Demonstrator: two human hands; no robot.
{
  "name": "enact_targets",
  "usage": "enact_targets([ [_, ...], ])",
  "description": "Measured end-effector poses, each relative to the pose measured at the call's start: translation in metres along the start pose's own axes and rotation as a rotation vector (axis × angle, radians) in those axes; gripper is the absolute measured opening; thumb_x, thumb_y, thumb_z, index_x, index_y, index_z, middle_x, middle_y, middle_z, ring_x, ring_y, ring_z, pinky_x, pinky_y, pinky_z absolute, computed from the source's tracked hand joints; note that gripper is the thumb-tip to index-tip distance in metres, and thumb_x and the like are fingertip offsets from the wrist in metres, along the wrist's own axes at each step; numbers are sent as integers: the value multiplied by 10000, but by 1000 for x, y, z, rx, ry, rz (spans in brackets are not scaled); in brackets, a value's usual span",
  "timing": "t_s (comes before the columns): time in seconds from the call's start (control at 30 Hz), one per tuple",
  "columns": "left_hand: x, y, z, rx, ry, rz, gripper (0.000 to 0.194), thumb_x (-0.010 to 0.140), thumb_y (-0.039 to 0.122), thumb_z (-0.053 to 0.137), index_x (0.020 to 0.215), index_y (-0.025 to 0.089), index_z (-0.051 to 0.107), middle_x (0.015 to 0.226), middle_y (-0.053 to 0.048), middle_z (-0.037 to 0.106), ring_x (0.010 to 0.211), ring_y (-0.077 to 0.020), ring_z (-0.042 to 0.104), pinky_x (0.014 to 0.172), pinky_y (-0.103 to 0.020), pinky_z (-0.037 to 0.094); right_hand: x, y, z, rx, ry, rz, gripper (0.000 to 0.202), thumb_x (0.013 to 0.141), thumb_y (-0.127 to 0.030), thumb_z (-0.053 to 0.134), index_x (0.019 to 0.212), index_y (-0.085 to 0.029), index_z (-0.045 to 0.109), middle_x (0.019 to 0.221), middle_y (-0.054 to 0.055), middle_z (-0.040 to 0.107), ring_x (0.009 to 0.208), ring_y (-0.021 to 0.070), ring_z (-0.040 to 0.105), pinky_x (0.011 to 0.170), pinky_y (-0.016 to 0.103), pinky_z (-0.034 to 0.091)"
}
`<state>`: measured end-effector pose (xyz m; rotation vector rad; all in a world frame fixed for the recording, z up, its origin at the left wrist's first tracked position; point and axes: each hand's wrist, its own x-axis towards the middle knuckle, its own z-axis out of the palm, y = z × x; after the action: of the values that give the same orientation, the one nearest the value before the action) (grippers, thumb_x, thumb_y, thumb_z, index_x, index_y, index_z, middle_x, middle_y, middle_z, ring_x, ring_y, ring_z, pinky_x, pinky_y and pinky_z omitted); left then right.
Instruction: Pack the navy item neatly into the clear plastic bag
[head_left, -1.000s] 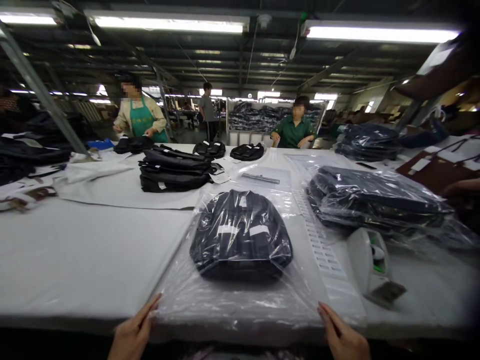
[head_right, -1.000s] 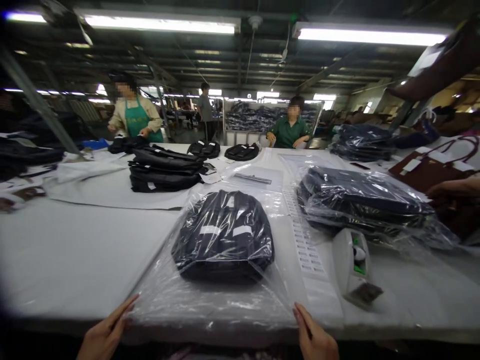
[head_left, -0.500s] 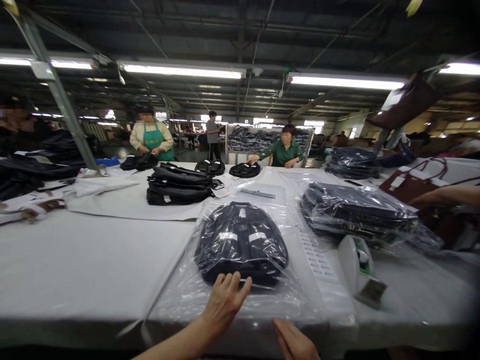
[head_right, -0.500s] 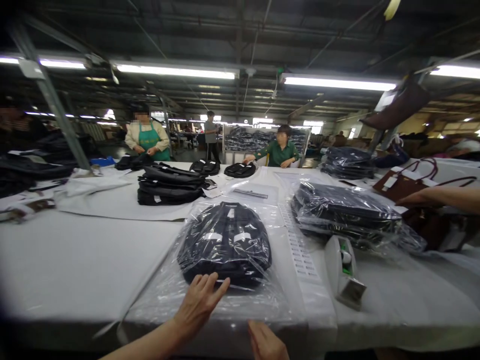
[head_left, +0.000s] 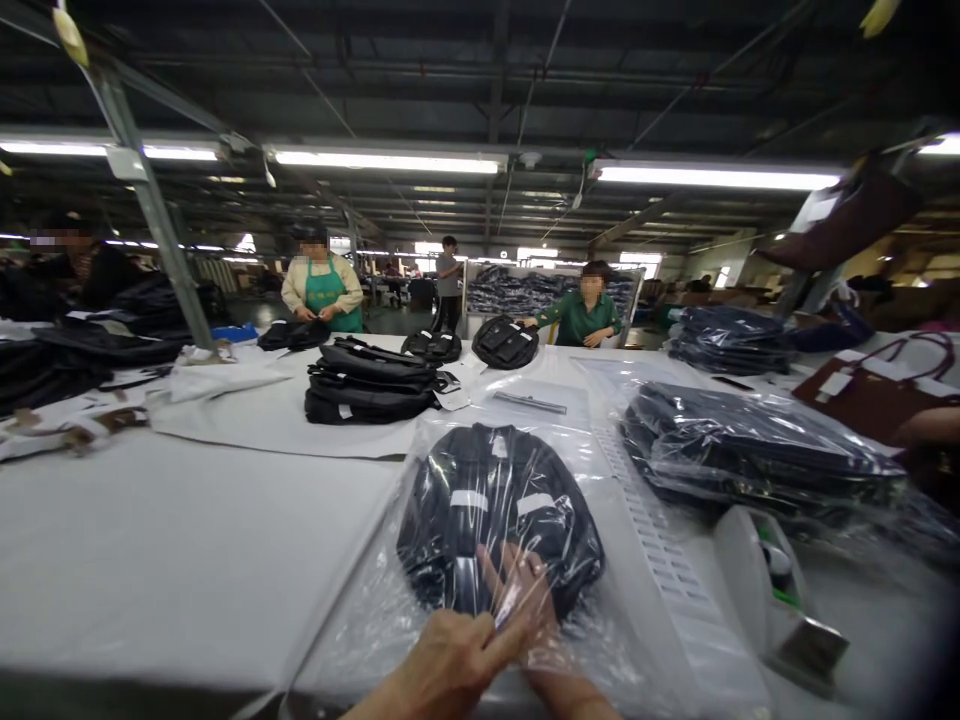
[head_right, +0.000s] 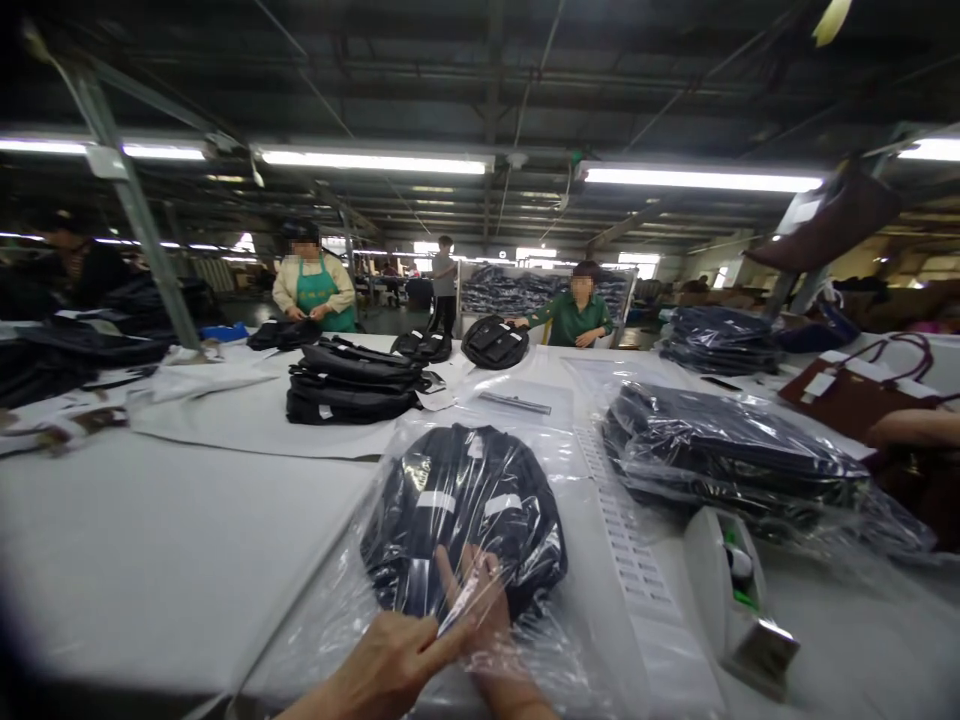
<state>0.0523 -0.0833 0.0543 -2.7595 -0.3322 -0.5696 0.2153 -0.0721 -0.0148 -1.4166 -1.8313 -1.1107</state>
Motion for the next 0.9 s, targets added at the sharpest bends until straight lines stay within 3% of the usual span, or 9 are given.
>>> enact_targets([
  [0.17, -10, 8, 24, -51, -163, 13, 625, 778, 141, 622, 1339, 213, 355, 746, 10, 605, 519, -162, 587, 420, -239, 434, 11, 0, 8, 18, -111, 5, 491, 829, -70, 368, 1293, -200, 458, 1093, 185, 641, 954, 333, 624, 748, 474, 508],
  [0.27, -16, 8, 37, -66, -236, -5, 708, 762, 129, 634, 1374, 236, 295, 810, -6, 625, 550, -174, 606, 433, -240, 442, -2, -3, -3, 47, -96, -5, 403, 859, -121, 369, 1242, -147, 493, 1122, 187, 633, 1027, 326, 599, 781, 446, 514],
  [0.33, -19, 5, 42, -69, -236, 7, 710, 799, 140, 601, 1404, 227, 241, 823, -17, 626, 545, -170, 601, 437, -241, 440, -26, -2, -30, 86, -69, -35, 327, 884, -185, 368, 1155, -146, 547, 1071, 137, 665, 1021, 279, 606, 828, 405, 508],
  [0.43, -20, 1, 43, -72, -239, 23, 706, 815, 139, 578, 1418, 199, 216, 794, -15, 615, 518, -168, 583, 432, -248, 430, -63, 14, -89, 200, -3, -43, 221, 889, -199, 411, 921, -201, 630, 788, 21, 699, 796, 162, 646, 792, 288, 491],
  [0.5, -17, 1, 42, -74, -264, 36, 702, 805, 133, 583, 1412, 201, 236, 790, -13, 613, 523, -171, 585, 437, -248, 427, -73, 34, -121, 137, -7, 37, 137, 859, -234, 506, 860, -218, 642, 735, 23, 678, 748, 171, 633, 769, 321, 476],
  [0.63, -11, 2, 40, -77, -332, 34, 670, 809, 136, 575, 1400, 212, 268, 802, -14, 620, 539, -178, 599, 444, -245, 430, -64, 72, -135, -25, -103, 89, 196, 814, -230, 586, 1000, -194, 634, 993, 143, 669, 957, 285, 609, 795, 448, 474],
  [0.73, -9, 4, 45, -81, -374, 22, 659, 802, 105, 573, 1390, 198, 292, 816, -21, 629, 552, -183, 611, 458, -247, 444, -59, 80, -131, 162, -196, -95, 265, 898, -128, 386, 970, -141, 641, 844, 100, 706, 776, 174, 653, 694, 308, 513],
  [0.8, -9, 7, 45, -86, -390, 10, 663, 793, 110, 601, 1382, 200, 309, 829, -26, 637, 554, -188, 618, 472, -253, 460, -53, 83, -135, 296, -210, -137, 271, 920, -198, 383, 903, -137, 646, 754, 70, 710, 676, 150, 651, 649, 277, 522],
  [0.9, -3, 12, 21, -103, -331, -45, 716, 748, 435, 695, 1347, 230, 362, 832, -42, 646, 537, -224, 617, 462, -301, 475, -22, 95, -142, 450, -191, -25, 160, 869, -224, 517, 952, -153, 634, 802, 60, 711, 737, 163, 660, 706, 285, 543],
])
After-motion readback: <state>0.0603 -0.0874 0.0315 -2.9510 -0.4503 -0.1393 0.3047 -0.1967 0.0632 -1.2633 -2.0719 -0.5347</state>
